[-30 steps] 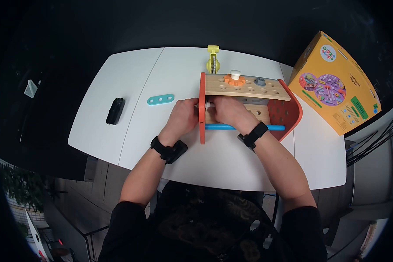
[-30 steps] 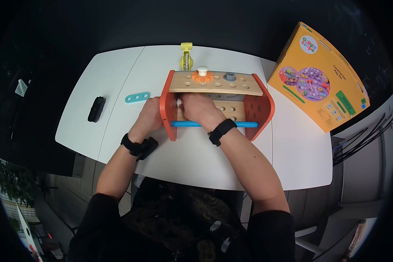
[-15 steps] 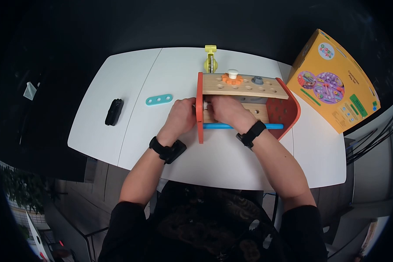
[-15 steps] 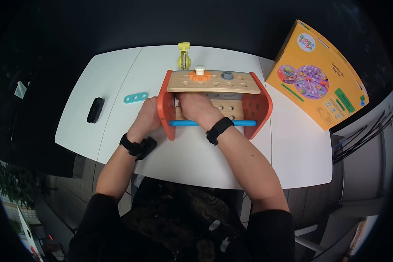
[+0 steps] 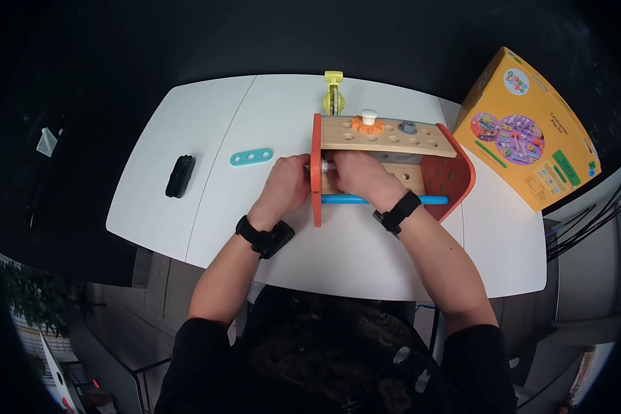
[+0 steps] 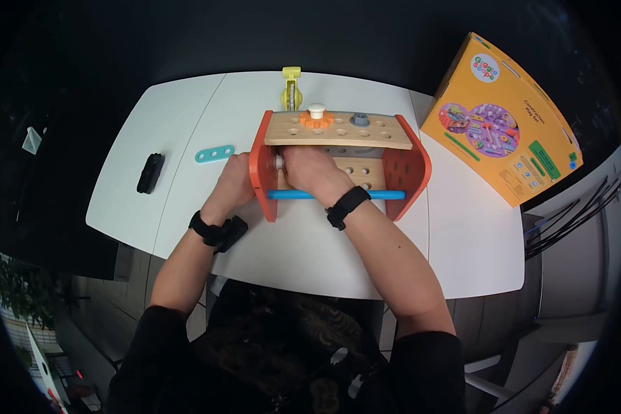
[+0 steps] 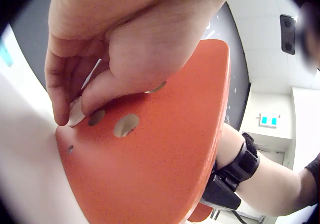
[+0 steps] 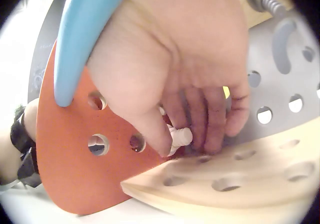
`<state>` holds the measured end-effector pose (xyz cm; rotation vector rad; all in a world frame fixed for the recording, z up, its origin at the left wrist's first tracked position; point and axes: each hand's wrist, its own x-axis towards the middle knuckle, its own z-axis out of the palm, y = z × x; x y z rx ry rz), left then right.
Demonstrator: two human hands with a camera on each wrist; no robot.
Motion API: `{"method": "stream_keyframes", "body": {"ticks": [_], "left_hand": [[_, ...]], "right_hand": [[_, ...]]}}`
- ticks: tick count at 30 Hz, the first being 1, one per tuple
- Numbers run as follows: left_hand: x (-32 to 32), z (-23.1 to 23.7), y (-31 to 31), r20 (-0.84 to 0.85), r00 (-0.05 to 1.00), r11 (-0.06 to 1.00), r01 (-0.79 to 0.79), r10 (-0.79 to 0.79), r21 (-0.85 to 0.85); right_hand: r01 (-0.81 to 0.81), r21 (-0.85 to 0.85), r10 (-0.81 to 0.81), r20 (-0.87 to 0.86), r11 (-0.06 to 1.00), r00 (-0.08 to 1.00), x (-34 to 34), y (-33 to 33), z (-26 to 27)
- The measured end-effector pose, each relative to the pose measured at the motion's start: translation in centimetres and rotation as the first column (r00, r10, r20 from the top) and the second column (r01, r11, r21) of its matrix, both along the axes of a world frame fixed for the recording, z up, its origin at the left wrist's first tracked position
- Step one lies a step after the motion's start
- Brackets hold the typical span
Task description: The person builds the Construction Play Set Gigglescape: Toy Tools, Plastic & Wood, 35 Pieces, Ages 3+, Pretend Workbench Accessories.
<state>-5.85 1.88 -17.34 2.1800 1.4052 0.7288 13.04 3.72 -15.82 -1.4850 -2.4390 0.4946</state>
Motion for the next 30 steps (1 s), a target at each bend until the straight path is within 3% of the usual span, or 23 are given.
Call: {"method": "stream_keyframes", "body": {"ticks": [5, 8, 14, 16, 18, 23, 25, 30], "left_hand": [[0.1, 0.2, -0.1, -0.003, 1.0, 1.0, 0.003, -0.003, 0.018], [0.0, 0.0, 0.0, 0.016, 1.0, 1.0, 0.003, -0.004, 0.018], [0.1, -0.1, 0.0, 0.037, 0.999, 0.999, 0.013, -0.014, 0.038], [0.2, -0.1, 0.0, 0.026, 1.0, 1.0, -0.001, 0.001, 0.025], [0.0, -0.1, -0.1, 0.099, 0.995, 1.0, 0.015, -0.016, 0.011], [0.1, 0.1, 0.0, 0.047, 0.999, 1.0, -0.002, 0.003, -0.021], [-0.1, 0.3, 0.1, 0.017, 1.0, 0.998, -0.008, 0.009, -0.056], [-0.8, -0.1, 0.9, 0.077, 0.996, 0.988, -0.033, 0.044, -0.15]], "right_hand": [[-0.014, -0.039, 0.015, 0.032, 0.999, 0.999, 0.2, 0.1, -0.4], [-0.027, 0.019, 0.027, -0.014, 0.999, 1.0, -0.1, -0.1, 0.2], [-0.055, 0.059, 0.045, 0.148, 0.997, 0.988, -0.5, -0.4, 1.1], [-0.049, 0.179, 0.03, 0.109, 0.983, 0.994, -0.5, -0.5, 0.4], [-0.049, 0.162, 0.03, 0.118, 0.986, 0.993, -0.4, -0.5, 0.4], [-0.046, 0.177, 0.027, 0.11, 0.983, 0.994, -0.2, -0.4, 0.6], [-0.054, 0.061, 0.054, 0.001, 0.997, 0.999, 0.1, -0.6, 1.1], [0.023, 0.009, -0.023, 0.032, 1.0, 0.999, 2.6, -2.7, 2.3]]}}
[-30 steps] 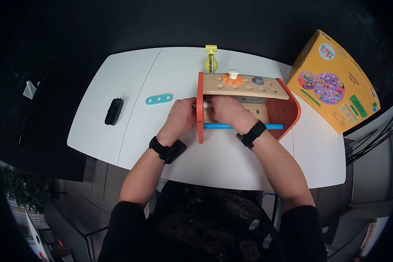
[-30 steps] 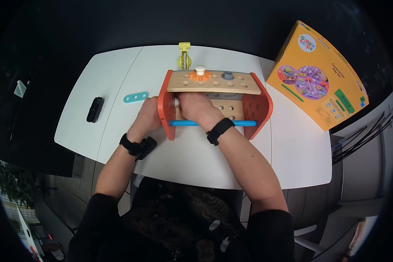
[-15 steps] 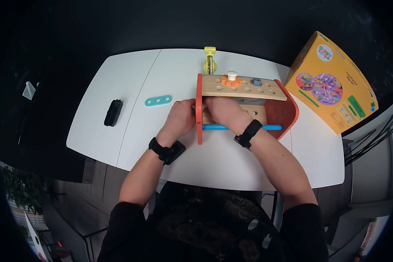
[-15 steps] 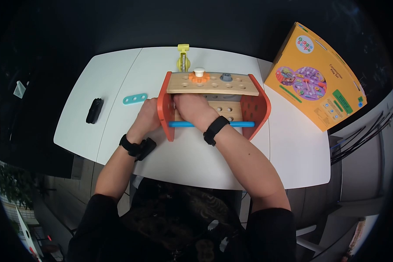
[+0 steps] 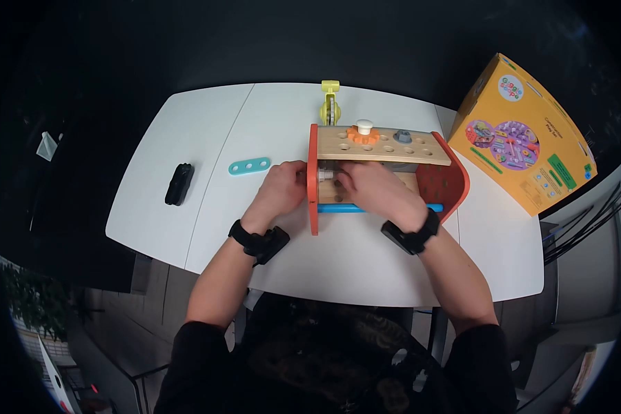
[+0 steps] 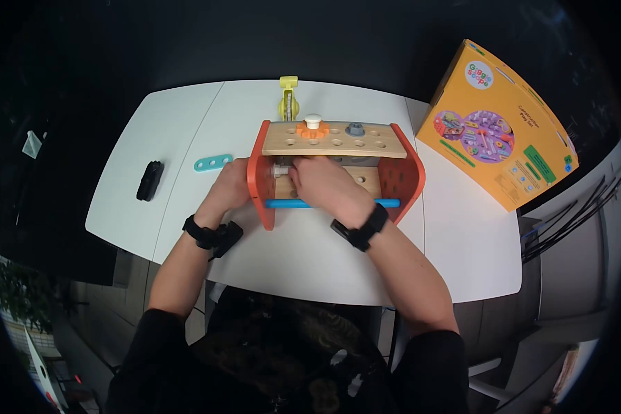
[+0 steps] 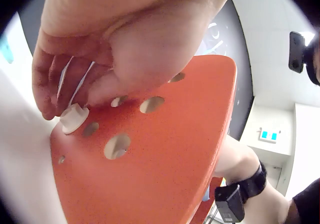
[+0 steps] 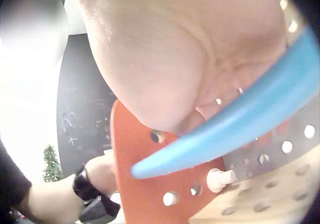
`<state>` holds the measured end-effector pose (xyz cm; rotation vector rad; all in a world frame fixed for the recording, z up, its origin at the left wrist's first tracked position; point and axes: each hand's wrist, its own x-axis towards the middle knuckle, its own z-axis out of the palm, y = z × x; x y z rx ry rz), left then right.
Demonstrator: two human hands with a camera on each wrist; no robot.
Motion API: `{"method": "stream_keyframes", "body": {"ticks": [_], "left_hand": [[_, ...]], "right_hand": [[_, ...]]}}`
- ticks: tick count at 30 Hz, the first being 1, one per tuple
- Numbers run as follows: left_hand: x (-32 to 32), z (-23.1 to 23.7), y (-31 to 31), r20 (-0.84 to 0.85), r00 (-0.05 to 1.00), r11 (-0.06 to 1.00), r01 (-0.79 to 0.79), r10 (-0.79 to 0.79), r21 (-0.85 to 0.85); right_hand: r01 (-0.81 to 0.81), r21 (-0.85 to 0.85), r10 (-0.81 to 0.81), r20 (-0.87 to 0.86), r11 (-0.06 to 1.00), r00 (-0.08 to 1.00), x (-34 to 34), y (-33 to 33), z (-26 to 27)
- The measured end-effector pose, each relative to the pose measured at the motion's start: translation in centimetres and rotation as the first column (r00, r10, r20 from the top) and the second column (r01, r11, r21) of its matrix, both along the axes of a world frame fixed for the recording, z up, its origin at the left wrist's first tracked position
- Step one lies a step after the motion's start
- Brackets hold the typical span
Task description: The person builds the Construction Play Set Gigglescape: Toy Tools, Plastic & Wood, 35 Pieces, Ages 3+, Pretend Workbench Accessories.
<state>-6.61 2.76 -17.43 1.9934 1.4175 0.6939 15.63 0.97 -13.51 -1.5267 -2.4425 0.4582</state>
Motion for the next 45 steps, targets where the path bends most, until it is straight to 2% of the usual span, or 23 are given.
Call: {"method": "stream_keyframes", "body": {"ticks": [1, 2, 3, 5, 6, 7, 9, 10, 12, 13, 15, 16, 17, 18, 19, 22, 24, 27, 31, 32, 34, 40, 45], "left_hand": [[-0.1, -0.2, 0.1, 0.0, 1.0, 1.0, -0.001, 0.001, -0.004], [-0.2, -0.3, 0.3, 0.093, 0.995, 0.997, -0.025, 0.031, -0.068], [-0.2, -0.5, 0.5, 0.182, 0.981, 0.99, -0.042, 0.066, -0.134], [-0.2, -0.6, 1.1, 0.194, 0.976, 0.984, -0.07, 0.102, -0.166], [-0.2, -0.6, 1.1, 0.203, 0.969, 0.977, -0.098, 0.137, -0.191], [0.0, 0.4, 0.5, 0.202, 0.969, 0.975, -0.1, 0.14, -0.197], [0.7, 3.3, -0.7, 0.298, 0.923, 0.908, -0.108, 0.243, -0.404], [0.7, 3.3, -0.7, 0.297, 0.923, 0.908, -0.109, 0.244, -0.405], [0.7, 3.5, -0.5, 0.317, 0.909, 0.89, -0.111, 0.271, -0.441], [0.8, 3.7, -0.5, 0.317, 0.909, 0.891, -0.111, 0.27, -0.44], [1.0, 4.3, -0.5, 0.371, 0.889, 0.88, -0.07, 0.27, -0.47], [1.1, 4.4, -0.4, 0.373, 0.889, 0.882, -0.068, 0.266, -0.467], [1.3, 4.6, -0.3, 0.368, 0.893, 0.881, -0.063, 0.26, -0.469], [1.4, 4.7, -0.2, 0.363, 0.897, 0.88, -0.058, 0.253, -0.471], [1.5, 4.7, -0.1, 0.364, 0.898, 0.883, -0.056, 0.249, -0.466], [1.6, 3.8, 0.6, 0.348, 0.912, 0.91, -0.06, 0.217, -0.41], [1.6, 3.3, 1.2, 0.4, 0.898, 0.921, -0.016, 0.185, -0.389], [2.2, 4.8, 0.5, 0.501, 0.838, 0.922, -0.007, 0.216, -0.386], [1.0, 5.5, 1.1, 0.529, 0.816, 0.922, -0.011, 0.231, -0.386], [0.9, 6.0, 0.8, 0.533, 0.816, 0.943, -0.041, 0.223, -0.331], [0.9, 6.5, 0.4, 0.537, 0.816, 0.959, -0.07, 0.213, -0.275], [0.1, 5.2, 0.8, 0.641, 0.767, 0.985, 0.092, 0.023, -0.145], [0.1, 3.5, 0.8, 0.661, 0.744, 0.99, 0.139, -0.097, -0.011]], "right_hand": [[-0.044, 0.101, 0.053, -0.088, 0.994, 0.995, 0.8, -1.1, 0.1], [-0.077, 0.205, 0.113, -0.169, 0.976, 0.979, 1.4, -2.3, 0.7], [-0.078, 0.2, 0.112, -0.168, 0.977, 0.979, 2.0, -3.7, 1.6], [-0.045, 0.229, 0.117, -0.313, 0.972, 0.943, 2.9, -6.5, 4.4], [-0.047, 0.223, 0.117, -0.313, 0.974, 0.942, 3.7, -7.3, 5.1], [-0.015, 0.265, 0.123, -0.396, 0.964, 0.91, 4.9, -7.9, 5.7], [0.055, 0.359, 0.137, -0.489, 0.932, 0.861, 7.9, -8.4, 6.5], [0.089, 0.41, 0.143, -0.502, 0.908, 0.853, 9.6, -8.3, 6.8], [0.28, 0.457, 0.04, -0.574, 0.844, 0.818, 12.6, -7.7, 6.5], [0.28, 0.458, 0.04, -0.574, 0.843, 0.818, 13.7, -7.1, 6.2], [0.508, 0.128, -0.257, -0.743, 0.852, 0.618, 15.4, -5.6, 5.3], [0.51, 0.132, -0.255, -0.744, 0.85, 0.618, 15.9, -5.0, 4.9], [0.476, -0.142, -0.424, -0.711, 0.868, 0.561, 16.4, -4.5, 4.5], [0.415, -0.407, -0.579, -0.632, 0.814, 0.515, 16.9, -3.8, 3.9], [0.242, -0.569, -0.605, -0.628, 0.786, 0.49, 17.0, -3.1, 3.7], [0.224, -0.588, -0.618, -0.648, 0.777, 0.445, 15.9, -2.5, 3.2], [0.188, -0.569, -0.581, -0.661, 0.801, 0.474, 15.1, -2.2, 3.9], [0.161, -0.6, -0.603, -0.675, 0.784, 0.424, 14.8, -2.4, 4.2], [0.092, -0.572, -0.543, -0.7, 0.815, 0.465, 15.4, -2.6, 4.3], [0.089, -0.57, -0.54, -0.702, 0.817, 0.465, 15.4, -2.6, 4.2], [0.054, -0.434, -0.412, -0.798, 0.899, 0.44, 15.4, -2.5, 3.8], [-0.001, -0.25, -0.214, -0.83, 0.968, 0.516, 16.5, -2.3, 2.4], [0.051, -0.228, -0.21, -0.761, 0.972, 0.613, 17.2, -2.7, 1.3]]}}
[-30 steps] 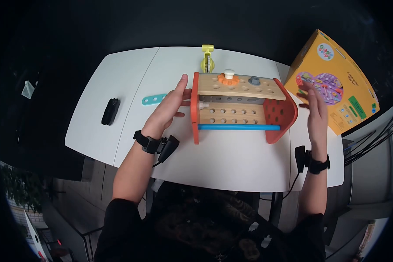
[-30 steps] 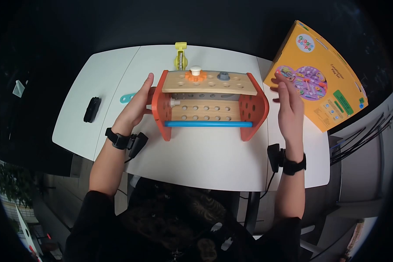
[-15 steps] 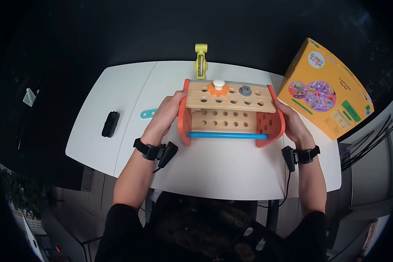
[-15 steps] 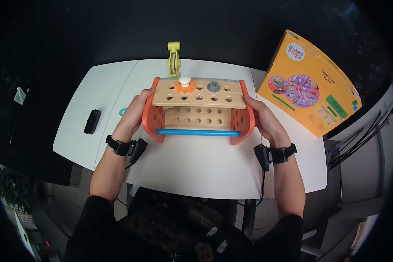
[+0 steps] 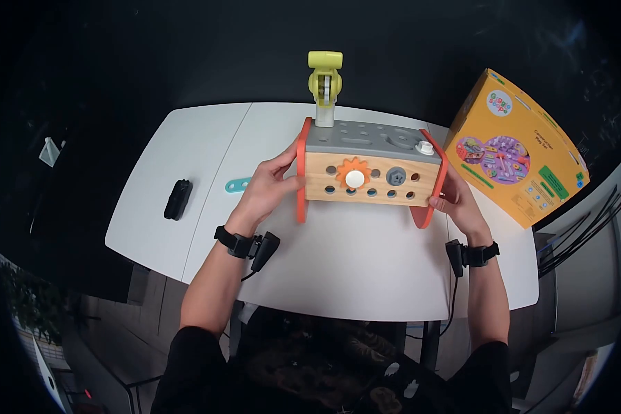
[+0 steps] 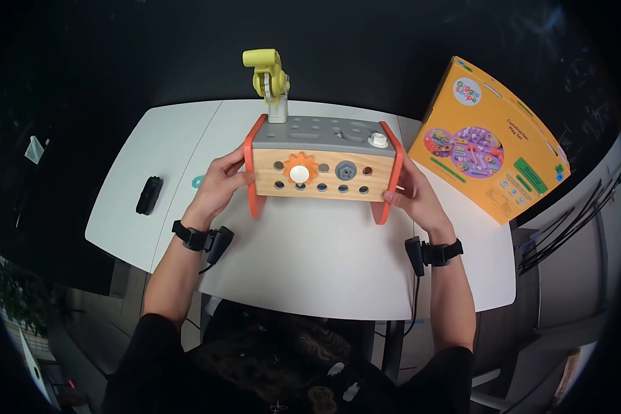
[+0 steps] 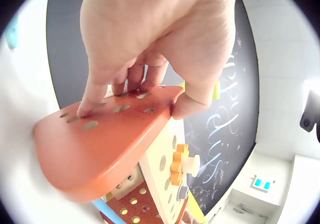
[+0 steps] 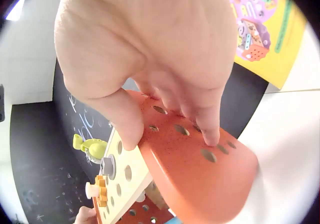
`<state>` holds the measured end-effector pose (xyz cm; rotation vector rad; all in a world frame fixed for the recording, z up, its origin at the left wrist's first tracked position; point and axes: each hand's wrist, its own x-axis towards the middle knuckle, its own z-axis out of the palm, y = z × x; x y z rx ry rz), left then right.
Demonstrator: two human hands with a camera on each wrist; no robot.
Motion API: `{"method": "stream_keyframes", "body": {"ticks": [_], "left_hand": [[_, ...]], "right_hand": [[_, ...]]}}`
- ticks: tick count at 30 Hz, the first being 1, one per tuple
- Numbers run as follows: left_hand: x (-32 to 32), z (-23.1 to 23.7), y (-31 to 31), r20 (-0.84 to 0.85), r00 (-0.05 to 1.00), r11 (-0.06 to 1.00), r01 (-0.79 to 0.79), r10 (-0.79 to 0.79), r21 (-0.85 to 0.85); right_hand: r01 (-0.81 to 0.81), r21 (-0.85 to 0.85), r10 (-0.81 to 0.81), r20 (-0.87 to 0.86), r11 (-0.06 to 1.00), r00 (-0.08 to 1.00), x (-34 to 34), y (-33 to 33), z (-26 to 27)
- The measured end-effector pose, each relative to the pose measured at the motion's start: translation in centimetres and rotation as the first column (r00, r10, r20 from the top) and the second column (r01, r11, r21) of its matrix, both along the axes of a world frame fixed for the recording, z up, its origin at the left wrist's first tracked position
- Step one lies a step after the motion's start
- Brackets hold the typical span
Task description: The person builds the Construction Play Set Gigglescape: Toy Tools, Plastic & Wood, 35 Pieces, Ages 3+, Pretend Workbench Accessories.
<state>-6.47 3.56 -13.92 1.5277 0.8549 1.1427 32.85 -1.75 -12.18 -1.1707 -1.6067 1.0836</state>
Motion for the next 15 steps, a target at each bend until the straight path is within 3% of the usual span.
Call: {"method": "stream_keyframes", "body": {"ticks": [3, 15], "left_hand": [[-0.2, -0.1, 0.0, 0.009, 0.996, 0.994, 0.087, -0.087, -0.065], [-0.4, -0.3, -0.6, -0.043, 0.994, 0.993, 0.093, -0.096, -0.068]], "right_hand": [[0.002, 0.026, -0.002, 0.0, 1.0, 1.0, -0.3, -0.3, -0.3], [-0.018, 0.011, 0.018, -0.025, 1.0, 1.0, -0.6, -0.2, -0.7]]}}
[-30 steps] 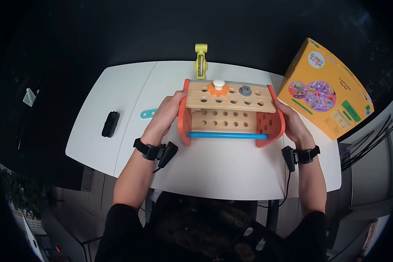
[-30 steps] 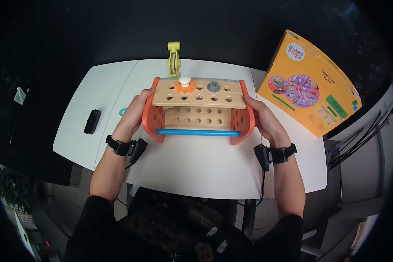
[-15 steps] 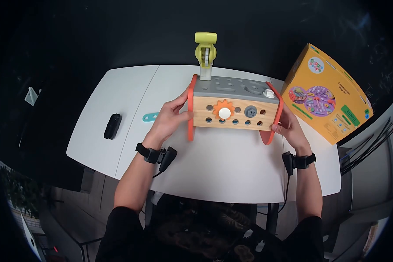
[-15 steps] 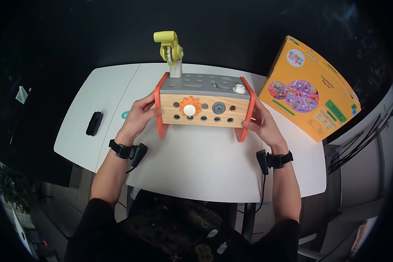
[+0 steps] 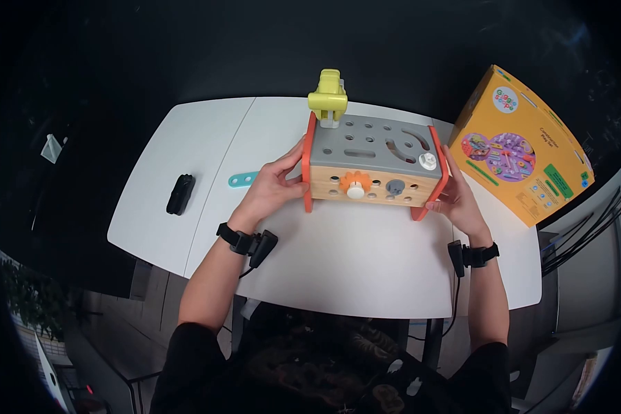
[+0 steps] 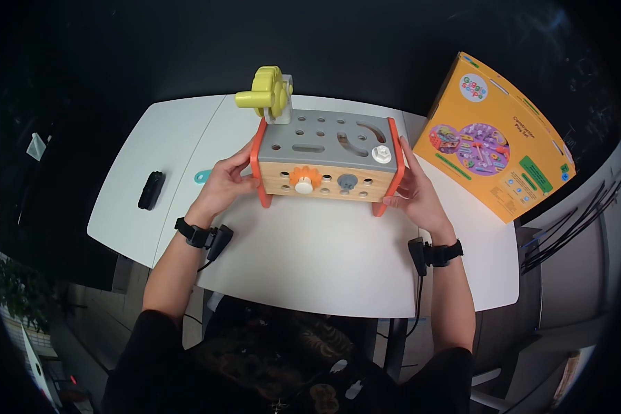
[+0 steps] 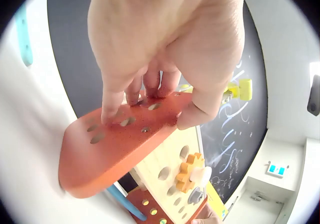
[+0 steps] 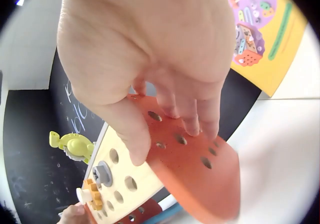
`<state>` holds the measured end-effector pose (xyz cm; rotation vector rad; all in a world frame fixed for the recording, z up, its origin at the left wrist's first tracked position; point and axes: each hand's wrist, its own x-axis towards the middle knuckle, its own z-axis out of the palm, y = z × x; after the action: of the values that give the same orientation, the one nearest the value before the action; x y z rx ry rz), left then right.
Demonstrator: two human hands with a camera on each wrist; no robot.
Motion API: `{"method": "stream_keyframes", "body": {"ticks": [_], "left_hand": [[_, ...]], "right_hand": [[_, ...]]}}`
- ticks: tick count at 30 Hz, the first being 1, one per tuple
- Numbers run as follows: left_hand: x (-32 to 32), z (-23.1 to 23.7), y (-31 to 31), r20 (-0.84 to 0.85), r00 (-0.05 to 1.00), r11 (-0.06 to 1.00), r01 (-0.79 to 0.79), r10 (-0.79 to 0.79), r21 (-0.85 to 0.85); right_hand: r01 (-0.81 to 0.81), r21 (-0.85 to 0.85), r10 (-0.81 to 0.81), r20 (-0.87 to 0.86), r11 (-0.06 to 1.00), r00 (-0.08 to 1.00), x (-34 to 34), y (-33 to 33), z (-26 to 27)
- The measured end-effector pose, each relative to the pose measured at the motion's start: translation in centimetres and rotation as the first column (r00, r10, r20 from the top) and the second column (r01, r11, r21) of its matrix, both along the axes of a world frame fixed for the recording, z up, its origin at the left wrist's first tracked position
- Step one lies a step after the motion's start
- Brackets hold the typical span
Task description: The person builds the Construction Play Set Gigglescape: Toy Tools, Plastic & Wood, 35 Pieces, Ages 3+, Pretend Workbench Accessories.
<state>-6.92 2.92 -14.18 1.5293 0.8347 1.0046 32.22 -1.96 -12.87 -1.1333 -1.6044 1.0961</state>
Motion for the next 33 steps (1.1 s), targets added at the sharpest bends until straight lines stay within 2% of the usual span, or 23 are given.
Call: {"method": "stream_keyframes", "body": {"ticks": [2, 4, 5, 6, 7, 8, 9, 10, 12, 13, 14, 16, 20, 23, 25, 26, 28, 29, 30, 32, 33], "left_hand": [[-0.9, -0.8, 0.2, -0.039, 0.999, 0.998, 0.003, -0.001, 0.057], [-2.5, -1.3, 0.6, -0.081, 0.997, 0.993, 0.01, 0.0, 0.119], [-3.8, -1.3, 1.2, -0.304, 0.952, 0.987, 0.01, 0.04, 0.162], [-5.1, -1.4, 1.7, -0.508, 0.857, 0.979, 0.02, 0.086, 0.201], [-6.3, -1.9, 2.2, -0.509, 0.857, 0.98, 0.02, 0.086, 0.2], [-7.5, -2.6, 2.6, -0.658, 0.709, 0.951, -0.056, 0.253, 0.304], [-8.6, -3.2, 3.0, -0.754, 0.513, 0.902, -0.104, 0.409, 0.419], [-9.5, -3.5, 3.1, -0.755, 0.512, 0.902, -0.102, 0.409, 0.42], [-11.1, -4.1, 3.2, -0.82, 0.366, 0.885, -0.02, 0.44, 0.466], [-11.4, -4.4, 3.2, -0.792, 0.343, 0.84, 0.016, 0.505, 0.543], [-11.7, -4.5, 3.8, -0.79, 0.344, 0.837, 0.019, 0.507, 0.546], [-11.7, -3.8, 4.5, -0.858, 0.328, 0.897, 0.063, 0.395, 0.437], [-10.3, -1.8, 3.7, -0.879, 0.364, 0.938, 0.035, 0.308, 0.344], [-9.8, -1.1, 3.6, -0.895, 0.309, 0.935, 0.045, 0.321, 0.351], [-9.5, 0.1, 3.4, -0.749, 0.54, 0.906, -0.067, 0.385, 0.417], [-9.3, 0.9, 3.4, -0.748, 0.541, 0.905, -0.064, 0.385, 0.42], [-8.7, 2.8, 3.5, -0.542, 0.729, 0.86, -0.126, 0.418, 0.494], [-7.9, 4.1, 3.3, -0.489, 0.783, 0.859, -0.11, 0.385, 0.5], [-7.1, 5.4, 3.0, -0.488, 0.783, 0.86, -0.113, 0.385, 0.498], [-5.3, 7.6, 2.4, -0.445, 0.866, 0.865, 0.03, 0.229, 0.502], [-4.7, 8.0, 2.8, -0.458, 0.871, 0.859, 0.093, 0.175, 0.504]], "right_hand": [[-0.026, 0.011, 0.026, -0.029, 1.0, 0.999, 0.1, 0.2, -0.3], [-0.001, 0.044, 0.0, 0.014, 0.999, 1.0, 0.2, 0.3, -0.4], [-0.003, 0.047, 0.003, 0.011, 0.999, 1.0, 0.2, 0.4, -0.3], [0.005, 0.046, -0.007, 0.043, 0.999, 0.999, 0.2, 0.3, -0.2], [0.015, 0.045, -0.018, 0.076, 0.999, 0.997, 0.2, 0.1, -0.1], [0.016, 0.043, -0.019, 0.075, 0.999, 0.997, 0.2, 0.0, -0.1], [0.015, 0.046, -0.019, 0.083, 0.999, 0.996, 0.2, 0.0, 0.0], [0.015, 0.05, -0.019, 0.091, 0.999, 0.996, 0.2, 0.0, 0.0], [0.016, 0.042, -0.02, 0.087, 0.999, 0.996, 0.2, 0.0, 0.0], [0.017, 0.034, -0.02, 0.086, 0.999, 0.996, 0.2, 0.1, 0.0], [0.02, 0.038, -0.023, 0.085, 0.999, 0.996, 0.2, 0.1, 0.0], [0.022, 0.048, -0.027, 0.111, 0.999, 0.993, 0.2, 0.1, 0.0], [0.035, 0.052, -0.042, 0.135, 0.998, 0.99, 0.5, 0.1, -0.2], [0.048, 0.061, -0.056, 0.133, 0.997, 0.99, 0.4, 0.1, -0.2], [0.047, 0.052, -0.054, 0.129, 0.998, 0.99, 0.5, 0.2, -0.4], [0.051, 0.055, -0.058, 0.129, 0.997, 0.99, 0.5, 0.2, -0.5], [0.043, 0.069, -0.051, 0.131, 0.997, 0.99, 0.5, 0.2, -0.5], [0.042, 0.067, -0.051, 0.133, 0.997, 0.99, 0.4, 0.1, -0.5], [0.045, 0.072, -0.054, 0.137, 0.996, 0.989, 0.4, 0.1, -0.4], [0.041, 0.076, -0.052, 0.143, 0.996, 0.988, 0.3, 0.1, -0.4], [0.053, 0.069, -0.062, 0.138, 0.996, 0.989, 0.2, 0.1, -0.4]]}}
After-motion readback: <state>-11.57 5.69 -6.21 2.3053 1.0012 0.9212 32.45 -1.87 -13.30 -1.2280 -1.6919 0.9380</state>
